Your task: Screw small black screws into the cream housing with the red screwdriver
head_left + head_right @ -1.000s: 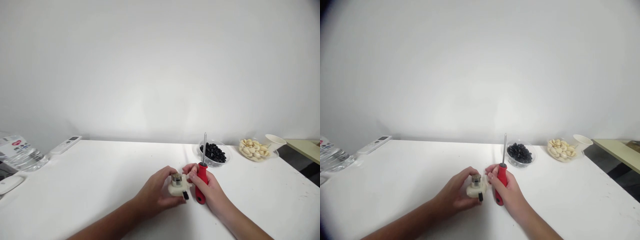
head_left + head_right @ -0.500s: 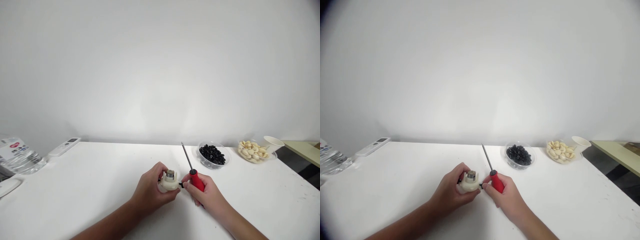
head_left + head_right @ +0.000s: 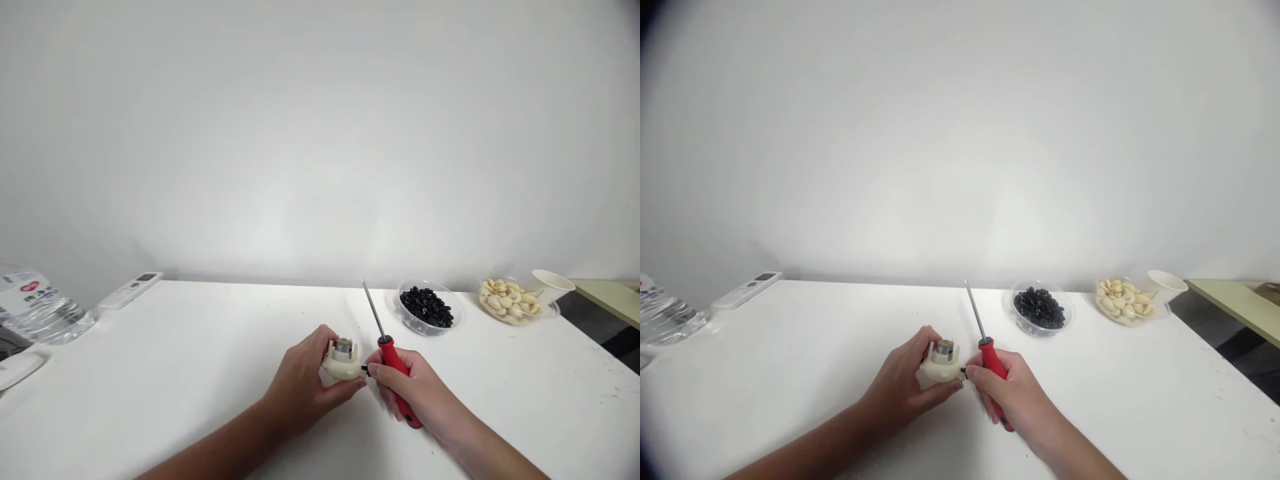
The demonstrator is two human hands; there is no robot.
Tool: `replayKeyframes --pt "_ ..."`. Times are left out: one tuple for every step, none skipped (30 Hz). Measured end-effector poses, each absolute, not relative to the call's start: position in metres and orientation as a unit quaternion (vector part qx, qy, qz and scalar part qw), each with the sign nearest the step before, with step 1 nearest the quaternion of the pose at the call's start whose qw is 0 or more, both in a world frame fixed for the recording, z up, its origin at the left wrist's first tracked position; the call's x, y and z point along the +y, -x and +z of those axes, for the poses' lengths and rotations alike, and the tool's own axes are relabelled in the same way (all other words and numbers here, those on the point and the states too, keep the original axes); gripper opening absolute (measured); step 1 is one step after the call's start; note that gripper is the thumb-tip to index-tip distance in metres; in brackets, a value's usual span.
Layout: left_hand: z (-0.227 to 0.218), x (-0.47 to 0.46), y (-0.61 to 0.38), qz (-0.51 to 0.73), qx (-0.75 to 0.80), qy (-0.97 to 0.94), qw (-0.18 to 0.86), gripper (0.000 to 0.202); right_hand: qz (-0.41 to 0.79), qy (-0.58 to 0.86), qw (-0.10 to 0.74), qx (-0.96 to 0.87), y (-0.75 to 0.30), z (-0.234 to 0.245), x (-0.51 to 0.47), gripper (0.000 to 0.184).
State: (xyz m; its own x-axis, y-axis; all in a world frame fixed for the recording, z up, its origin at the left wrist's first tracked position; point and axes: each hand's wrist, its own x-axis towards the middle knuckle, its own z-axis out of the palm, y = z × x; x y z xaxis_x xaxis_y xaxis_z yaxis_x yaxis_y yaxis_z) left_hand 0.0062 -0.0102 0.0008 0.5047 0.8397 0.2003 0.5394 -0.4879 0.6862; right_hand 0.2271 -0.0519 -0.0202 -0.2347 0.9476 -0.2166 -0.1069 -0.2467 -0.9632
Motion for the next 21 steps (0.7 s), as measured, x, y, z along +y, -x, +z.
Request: replayKeyframes --pt "0.001 -0.01 -0.006 0.269 0.417 -0.821 0.282 0.04 0.651 0.453 0.418 -0.442 -0.227 -0.019 -0.053 0.024" --pt "0.002 -0.011 -0.006 0.271 0.414 -0.822 0.282 0.039 0.661 0.444 0.426 -0.43 -0.226 -0.018 -0.053 0.024" --pt "0.002 -0.011 -0.006 0.274 0.41 -0.823 0.282 0.039 0.669 0.436 0.432 -0.42 -0.225 -0.016 -0.054 0.023" --pt "0.003 -0.011 -0.006 0.276 0.407 -0.824 0.282 0.038 0.676 0.429 0.437 -0.41 -0.225 -0.014 -0.055 0.023" --pt "0.003 -0.011 -0.006 0.276 0.405 -0.824 0.283 0.038 0.683 0.423 0.441 -0.4 -0.224 -0.013 -0.055 0.024" --pt "0.003 -0.011 -0.006 0.276 0.403 -0.824 0.286 0.038 0.691 0.417 0.443 -0.391 -0.223 -0.011 -0.056 0.025" --pt "0.003 -0.011 -0.005 0.274 0.402 -0.824 0.29 0.038 0.698 0.411 0.444 -0.383 -0.223 -0.01 -0.057 0.026" --pt "0.003 -0.011 -0.005 0.272 0.401 -0.824 0.294 0.039 0.705 0.407 0.444 -0.375 -0.222 -0.009 -0.057 0.026" --pt "0.003 -0.01 -0.004 0.271 0.4 -0.823 0.299 0.039 0.712 0.403 0.443 -0.367 -0.222 -0.009 -0.057 0.026" --pt "0.003 -0.01 -0.004 0.27 0.398 -0.822 0.304 0.039 0.717 0.402 0.441 -0.361 -0.222 -0.009 -0.058 0.026" --pt "0.003 -0.01 -0.004 0.271 0.396 -0.821 0.308 0.038 0.719 0.402 0.439 -0.359 -0.222 -0.01 -0.058 0.025" --pt "0.004 -0.009 -0.003 0.272 0.394 -0.82 0.313 0.038 0.718 0.403 0.44 -0.358 -0.222 -0.01 -0.058 0.025" --pt "0.004 -0.009 -0.003 0.274 0.392 -0.819 0.316 0.037 0.716 0.402 0.442 -0.361 -0.221 -0.011 -0.059 0.026" --pt "0.005 -0.009 -0.003 0.277 0.389 -0.818 0.319 0.035 0.712 0.4 0.445 -0.368 -0.221 -0.011 -0.059 0.028" --pt "0.006 -0.008 -0.004 0.28 0.387 -0.818 0.321 0.034 0.708 0.396 0.448 -0.376 -0.22 -0.011 -0.06 0.031" --pt "0.007 -0.007 -0.004 0.283 0.386 -0.817 0.322 0.033 0.704 0.392 0.451 -0.384 -0.22 -0.011 -0.06 0.032" --pt "0.009 -0.007 -0.004 0.287 0.384 -0.816 0.323 0.032 0.701 0.388 0.454 -0.389 -0.22 -0.009 -0.06 0.032" --pt "0.01 -0.007 -0.004 0.292 0.382 -0.815 0.324 0.032 0.7 0.384 0.457 -0.391 -0.221 -0.008 -0.061 0.03" --pt "0.012 -0.006 -0.004 0.299 0.379 -0.813 0.326 0.031 0.699 0.382 0.461 -0.392 -0.222 -0.006 -0.061 0.026" --pt "0.012 -0.006 -0.004 0.308 0.374 -0.81 0.331 0.032 0.697 0.381 0.465 -0.39 -0.223 -0.003 -0.062 0.023" --pt "0.012 -0.006 -0.004 0.316 0.366 -0.805 0.343 0.032 0.694 0.381 0.469 -0.391 -0.225 -0.001 -0.062 0.021"
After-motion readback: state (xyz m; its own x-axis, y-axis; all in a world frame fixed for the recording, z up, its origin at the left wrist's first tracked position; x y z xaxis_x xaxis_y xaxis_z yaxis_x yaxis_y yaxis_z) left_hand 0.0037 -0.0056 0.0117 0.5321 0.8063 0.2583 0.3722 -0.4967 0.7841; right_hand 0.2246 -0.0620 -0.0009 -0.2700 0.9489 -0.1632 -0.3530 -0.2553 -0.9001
